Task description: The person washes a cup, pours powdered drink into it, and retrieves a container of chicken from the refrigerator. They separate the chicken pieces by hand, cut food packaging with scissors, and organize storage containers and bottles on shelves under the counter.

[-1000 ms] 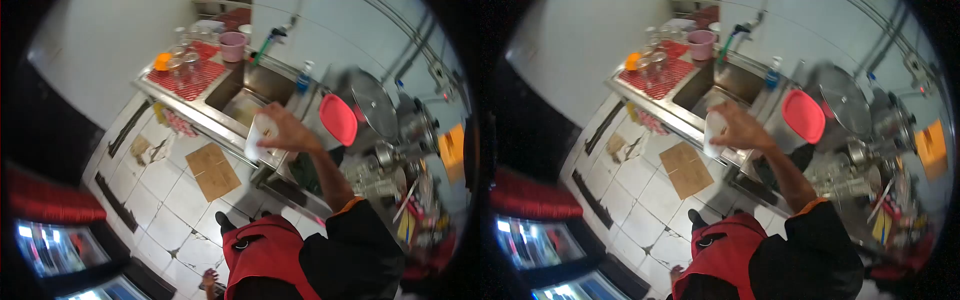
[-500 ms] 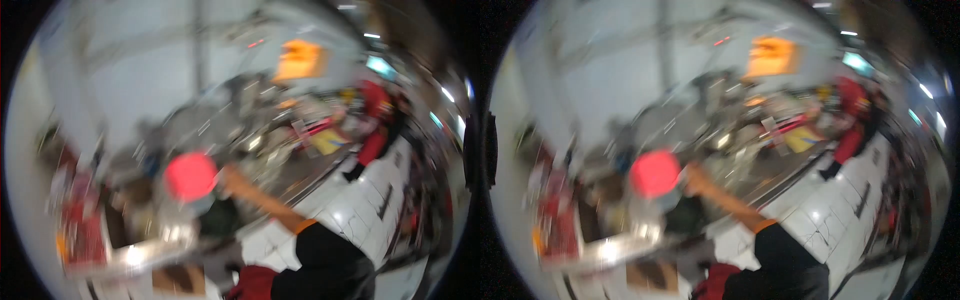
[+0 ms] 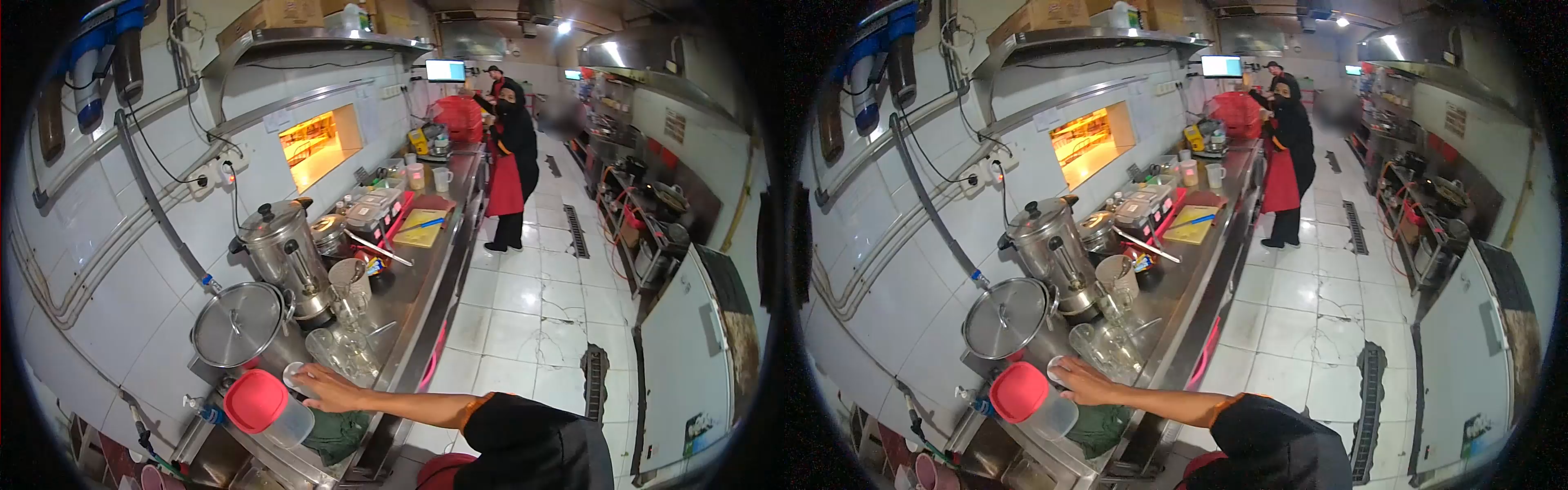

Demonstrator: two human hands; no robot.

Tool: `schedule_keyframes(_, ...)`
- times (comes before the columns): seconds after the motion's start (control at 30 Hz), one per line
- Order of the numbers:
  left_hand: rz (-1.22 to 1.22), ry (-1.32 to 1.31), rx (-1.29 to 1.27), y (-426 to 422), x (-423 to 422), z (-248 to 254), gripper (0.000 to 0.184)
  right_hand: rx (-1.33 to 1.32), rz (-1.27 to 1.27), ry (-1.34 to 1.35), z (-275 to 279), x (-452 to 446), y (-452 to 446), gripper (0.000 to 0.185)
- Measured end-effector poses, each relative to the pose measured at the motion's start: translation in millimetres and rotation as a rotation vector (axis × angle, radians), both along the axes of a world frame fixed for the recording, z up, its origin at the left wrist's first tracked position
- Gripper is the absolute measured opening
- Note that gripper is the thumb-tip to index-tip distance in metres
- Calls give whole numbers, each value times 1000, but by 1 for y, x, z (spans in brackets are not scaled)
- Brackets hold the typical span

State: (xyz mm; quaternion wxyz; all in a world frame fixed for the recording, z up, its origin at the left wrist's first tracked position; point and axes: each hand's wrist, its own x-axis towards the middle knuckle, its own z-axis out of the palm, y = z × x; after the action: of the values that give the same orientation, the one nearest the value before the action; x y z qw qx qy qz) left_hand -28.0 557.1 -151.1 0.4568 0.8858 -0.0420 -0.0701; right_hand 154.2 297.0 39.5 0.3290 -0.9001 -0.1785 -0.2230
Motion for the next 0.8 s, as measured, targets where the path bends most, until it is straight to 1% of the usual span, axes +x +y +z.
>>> schedule_keyframes(0.03, -35, -11, -3, 2, -1, -3, 34, 39, -23, -63, 5, -27, 2, 60)
schedule_keyframes(0.07, -73, -18, -7, 3, -3, -5, 34, 99, -73, -88, 8, -57, 4, 44)
schedule_keyframes(0.1, -111, -27, -7, 5, -4, -8, 34, 104, -91, -81, 8, -85, 2, 34)
schedule_keyframes(0.13, -151, -33, -6, 6, -4, -10, 34, 115, -109, -70, 6, -116, 1, 29)
schedule_keyframes(0.17, -194, -42, -9, 3, -5, -12, 35, 58, -224, 9, 7, -151, 1, 35)
schedule_keyframes(0.2, -232, -52, -16, 1, -8, -13, 35, 18, -355, 48, 2, -188, -2, 46)
schedule_keyframes(0.23, -276, -59, -19, -5, -9, -13, 35, 81, -546, 19, -24, -219, -4, 58)
schedule_keyframes(0.27, -326, -70, -17, -8, -12, -15, 35, 130, -544, 395, -54, -255, -18, 65)
schedule_keyframes(0.33, -441, -91, -5, -22, -15, -19, 35, 240, -708, 485, -73, -341, -27, 66)
schedule_keyframes(0.37, -508, -99, -1, -29, -19, -23, 35, 332, -794, 433, -94, -388, -33, 58)
schedule_keyframes(0.4, -580, -107, 4, -40, -23, -29, 35, 436, -910, 277, -114, -437, -35, 54)
schedule_keyframes(0.43, -662, -114, 20, -50, -25, -35, 35, 445, -1057, 236, -128, -485, -39, 47)
schedule_keyframes(0.47, -749, -123, 32, -64, -32, -43, 36, 358, -1233, 200, -122, -537, -38, 39)
schedule_keyframes(0.5, -842, -125, 43, -78, -41, -50, 36, 272, -1499, 191, -124, -589, -34, 35)
schedule_keyframes(0.53, -932, -115, 63, -92, -52, -60, 36, 152, -1725, 135, -125, -641, -27, 25)
schedule_keyframes(0.57, -1023, -109, 89, -103, -65, -73, 36, 156, -1890, -32, -105, -694, -13, 18)
schedule_keyframes(0.6, -1112, -101, 127, -113, -79, -86, 36, 141, -1944, -348, -75, -747, 3, 15)
schedule_keyframes(0.63, -1186, -85, 166, -120, -95, -100, 36, 134, -2185, -190, -57, -804, 31, 16)
schedule_keyframes(0.67, -1247, -78, 207, -128, -113, -113, 36, 158, -2388, -372, -56, -862, 46, 19)
schedule_keyframes(0.7, -1292, -71, 249, -132, -132, -126, 36, -89, -2454, -518, -51, -931, 61, 22)
schedule_keyframes(0.73, -1338, -70, 302, -135, -152, -138, 36, -368, -2647, -488, -16, -983, 84, 16)
schedule_keyframes(0.77, -1373, -64, 344, -137, -171, -149, 37, -366, -2821, -534, 3, -1036, 94, 23)
schedule_keyframes(0.8, -1409, -53, 377, -141, -190, -157, 37, -407, -2762, -725, 7, -1095, 90, 30)
